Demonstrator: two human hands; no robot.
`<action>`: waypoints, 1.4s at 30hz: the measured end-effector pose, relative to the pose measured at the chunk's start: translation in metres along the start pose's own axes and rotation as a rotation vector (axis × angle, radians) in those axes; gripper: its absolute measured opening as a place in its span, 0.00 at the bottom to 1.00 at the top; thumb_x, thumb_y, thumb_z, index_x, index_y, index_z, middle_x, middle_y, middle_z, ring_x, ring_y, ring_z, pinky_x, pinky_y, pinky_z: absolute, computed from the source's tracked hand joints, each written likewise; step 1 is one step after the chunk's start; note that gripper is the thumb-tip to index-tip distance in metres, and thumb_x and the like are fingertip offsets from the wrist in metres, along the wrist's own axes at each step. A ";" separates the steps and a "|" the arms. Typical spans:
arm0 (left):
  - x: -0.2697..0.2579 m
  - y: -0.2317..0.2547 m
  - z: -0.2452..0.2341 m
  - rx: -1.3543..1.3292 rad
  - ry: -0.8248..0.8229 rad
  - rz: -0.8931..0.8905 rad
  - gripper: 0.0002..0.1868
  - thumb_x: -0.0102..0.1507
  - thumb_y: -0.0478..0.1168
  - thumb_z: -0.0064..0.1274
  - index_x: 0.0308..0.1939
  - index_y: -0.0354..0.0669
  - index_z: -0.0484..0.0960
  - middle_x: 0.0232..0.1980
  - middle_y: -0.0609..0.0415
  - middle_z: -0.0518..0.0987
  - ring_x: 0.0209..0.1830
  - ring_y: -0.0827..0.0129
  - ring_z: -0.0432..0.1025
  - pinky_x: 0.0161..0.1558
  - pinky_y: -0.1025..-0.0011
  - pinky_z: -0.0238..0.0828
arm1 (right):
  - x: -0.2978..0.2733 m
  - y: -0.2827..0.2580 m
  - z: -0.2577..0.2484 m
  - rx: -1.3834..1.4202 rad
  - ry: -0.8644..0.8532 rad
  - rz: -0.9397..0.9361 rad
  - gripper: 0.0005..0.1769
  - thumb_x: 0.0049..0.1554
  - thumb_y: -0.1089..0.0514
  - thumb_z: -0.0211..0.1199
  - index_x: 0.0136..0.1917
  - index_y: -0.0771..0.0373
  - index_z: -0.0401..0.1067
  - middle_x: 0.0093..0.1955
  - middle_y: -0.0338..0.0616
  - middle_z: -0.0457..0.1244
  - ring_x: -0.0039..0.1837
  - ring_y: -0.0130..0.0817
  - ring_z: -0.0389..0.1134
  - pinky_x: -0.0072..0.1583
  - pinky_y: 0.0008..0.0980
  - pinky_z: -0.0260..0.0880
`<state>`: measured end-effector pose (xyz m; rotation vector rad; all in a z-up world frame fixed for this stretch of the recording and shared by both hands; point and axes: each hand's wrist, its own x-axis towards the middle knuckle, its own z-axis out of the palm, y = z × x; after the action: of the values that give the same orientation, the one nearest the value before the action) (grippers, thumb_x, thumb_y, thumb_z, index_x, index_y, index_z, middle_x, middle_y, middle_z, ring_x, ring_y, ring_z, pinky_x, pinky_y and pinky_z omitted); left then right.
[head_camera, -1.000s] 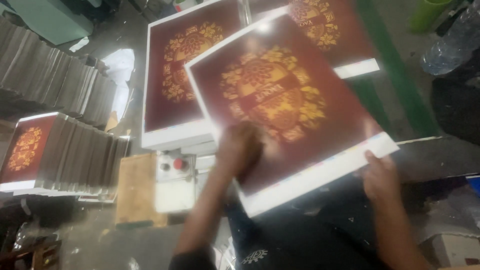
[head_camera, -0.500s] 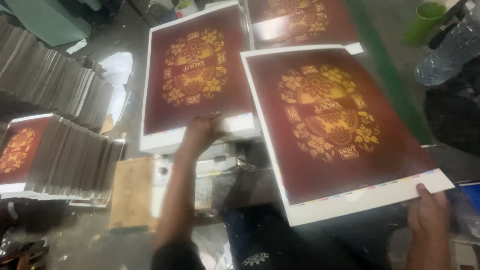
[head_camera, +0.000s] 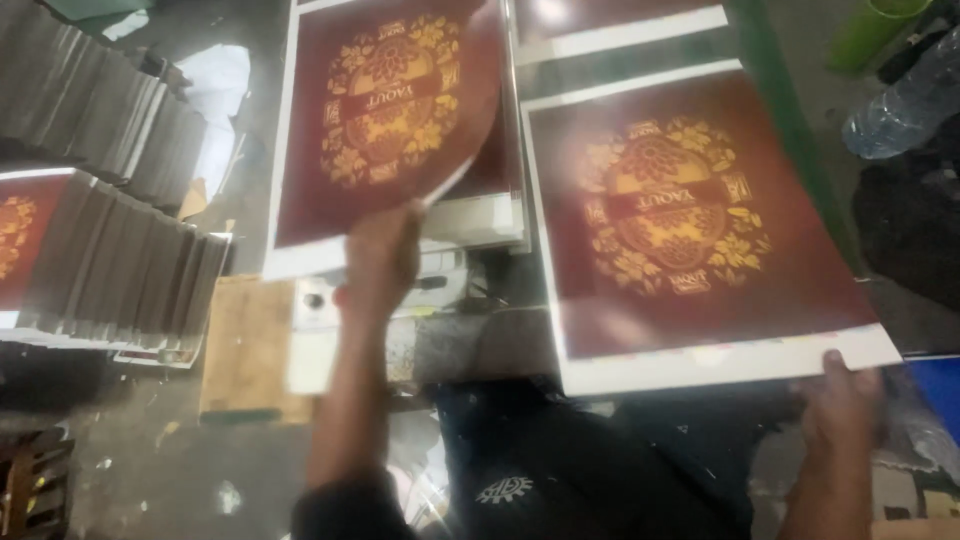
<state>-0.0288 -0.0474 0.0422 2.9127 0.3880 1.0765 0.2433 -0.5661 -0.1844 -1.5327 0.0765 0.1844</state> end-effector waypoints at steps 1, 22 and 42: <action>-0.006 0.008 0.002 -0.003 0.001 -0.002 0.06 0.70 0.30 0.49 0.43 0.37 0.81 0.26 0.46 0.76 0.23 0.55 0.73 0.29 0.54 0.69 | 0.001 -0.011 0.014 -0.003 0.001 -0.001 0.20 0.72 0.62 0.51 0.76 0.66 0.62 0.66 0.47 0.64 0.56 0.36 0.68 0.49 0.32 0.70; -0.058 0.094 0.022 -0.240 0.079 -0.060 0.12 0.58 0.33 0.59 0.46 0.39 0.81 0.35 0.46 0.79 0.31 0.52 0.74 0.33 0.56 0.70 | 0.057 -0.034 0.184 -0.087 -0.270 0.128 0.42 0.61 0.58 0.59 0.82 0.60 0.42 0.55 0.52 0.69 0.48 0.37 0.73 0.43 0.34 0.71; -0.012 0.060 0.071 -0.126 -0.365 -0.170 0.07 0.62 0.40 0.54 0.42 0.44 0.83 0.45 0.47 0.82 0.45 0.50 0.77 0.47 0.53 0.72 | 0.009 -0.029 0.107 -0.101 -0.436 -0.234 0.09 0.67 0.63 0.55 0.59 0.67 0.67 0.49 0.46 0.64 0.46 0.31 0.66 0.45 0.30 0.70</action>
<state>0.0218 -0.1028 -0.0141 2.8170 0.5195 0.5122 0.2504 -0.4596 -0.1530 -1.5562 -0.4614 0.3345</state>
